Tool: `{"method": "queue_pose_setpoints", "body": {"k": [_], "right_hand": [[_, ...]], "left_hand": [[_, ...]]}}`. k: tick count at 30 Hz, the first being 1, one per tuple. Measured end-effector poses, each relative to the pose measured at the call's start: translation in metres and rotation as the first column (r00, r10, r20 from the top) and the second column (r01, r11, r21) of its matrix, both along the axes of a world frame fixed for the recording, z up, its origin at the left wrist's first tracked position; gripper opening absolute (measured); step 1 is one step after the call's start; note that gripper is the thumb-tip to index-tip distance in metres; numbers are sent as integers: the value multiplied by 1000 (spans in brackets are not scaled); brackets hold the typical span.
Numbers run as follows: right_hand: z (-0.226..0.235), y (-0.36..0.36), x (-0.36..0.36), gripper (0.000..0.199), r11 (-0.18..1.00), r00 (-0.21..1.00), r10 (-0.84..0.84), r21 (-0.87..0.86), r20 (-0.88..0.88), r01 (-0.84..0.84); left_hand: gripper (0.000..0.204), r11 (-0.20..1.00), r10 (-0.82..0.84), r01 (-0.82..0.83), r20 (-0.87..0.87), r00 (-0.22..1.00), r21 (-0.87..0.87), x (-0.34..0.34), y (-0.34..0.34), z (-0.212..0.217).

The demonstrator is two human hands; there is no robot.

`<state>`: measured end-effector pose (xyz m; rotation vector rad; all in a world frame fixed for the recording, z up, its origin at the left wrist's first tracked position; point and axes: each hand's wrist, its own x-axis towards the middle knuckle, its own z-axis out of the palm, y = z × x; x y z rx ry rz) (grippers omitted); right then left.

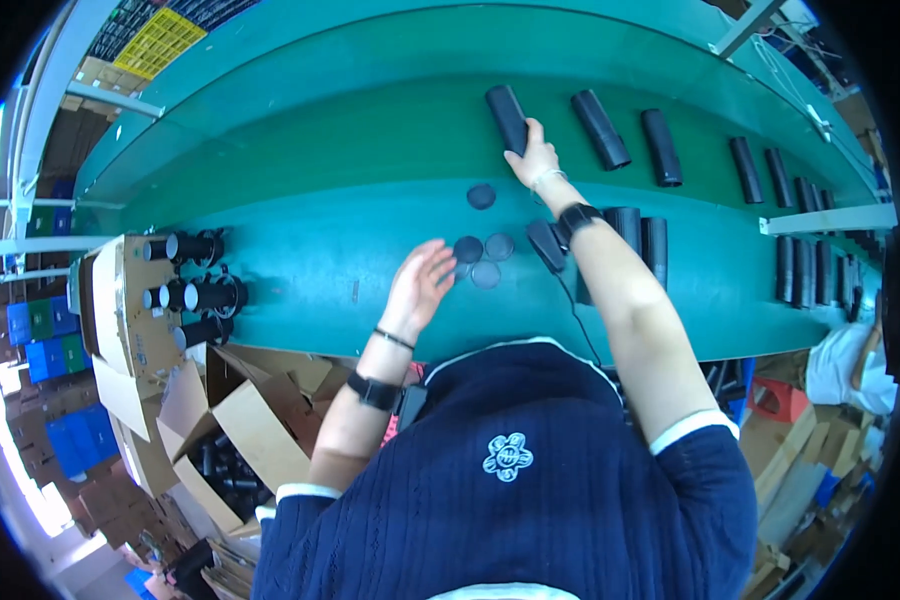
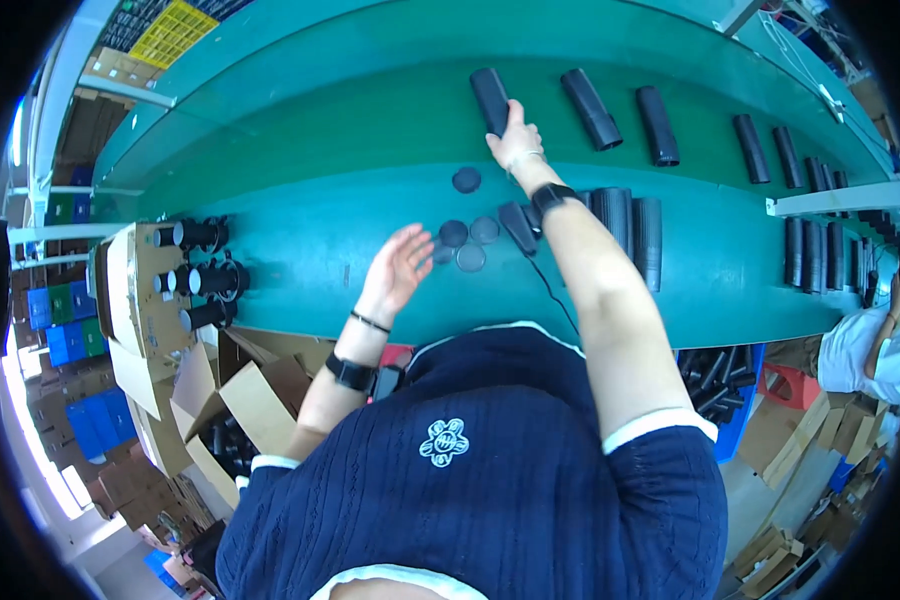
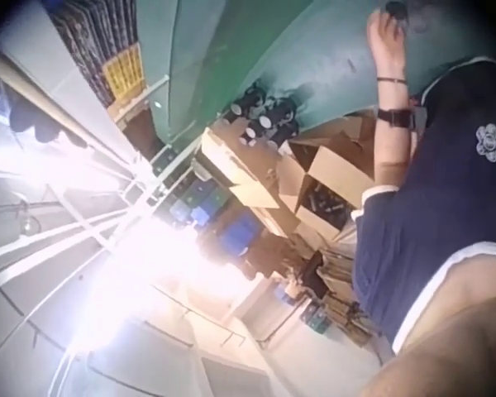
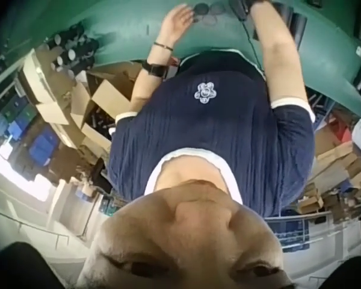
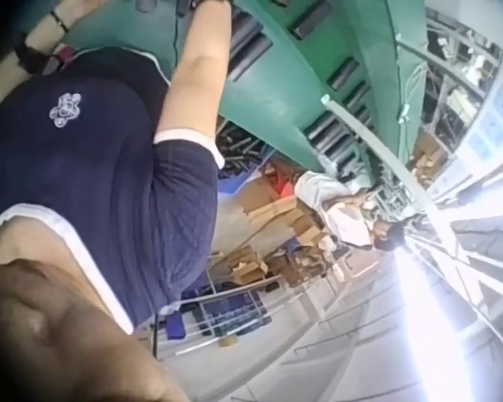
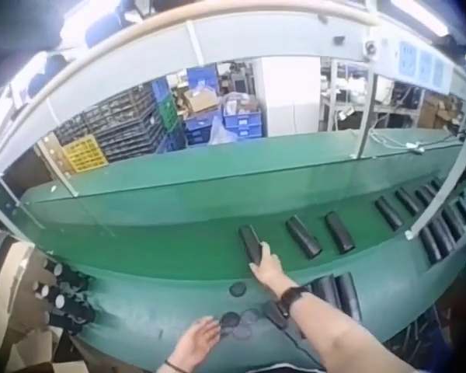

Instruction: The person picks up black cylinders from a conveyor belt, presses caps onto their ends, and places them back on the belt. They then move to a cardboard box, remove newspaper, and arrange the capped cylinders inside before returning to the belt to cap more.

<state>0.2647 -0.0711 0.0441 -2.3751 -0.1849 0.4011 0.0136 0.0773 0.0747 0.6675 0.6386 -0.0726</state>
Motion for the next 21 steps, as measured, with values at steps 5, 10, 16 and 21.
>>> {"method": "queue_pose_setpoints", "body": {"k": [5,10,16,21], "right_hand": [[-28,10,45,68,965,997,23,-261,-72,-41],[44,-63,-7,69,900,937,109,-433,332,49],[75,-169,-107,115,862,975,-138,-506,-172,32],[120,-206,-140,102,961,982,-187,-210,-16,179]], "left_hand": [[33,1000,3,-2,-58,998,18,-16,13,-18],[37,999,-27,29,-68,997,37,-7,23,-32],[29,961,-275,274,-34,961,-31,23,-4,-29],[32,826,-563,560,124,817,63,81,-94,7]]}}
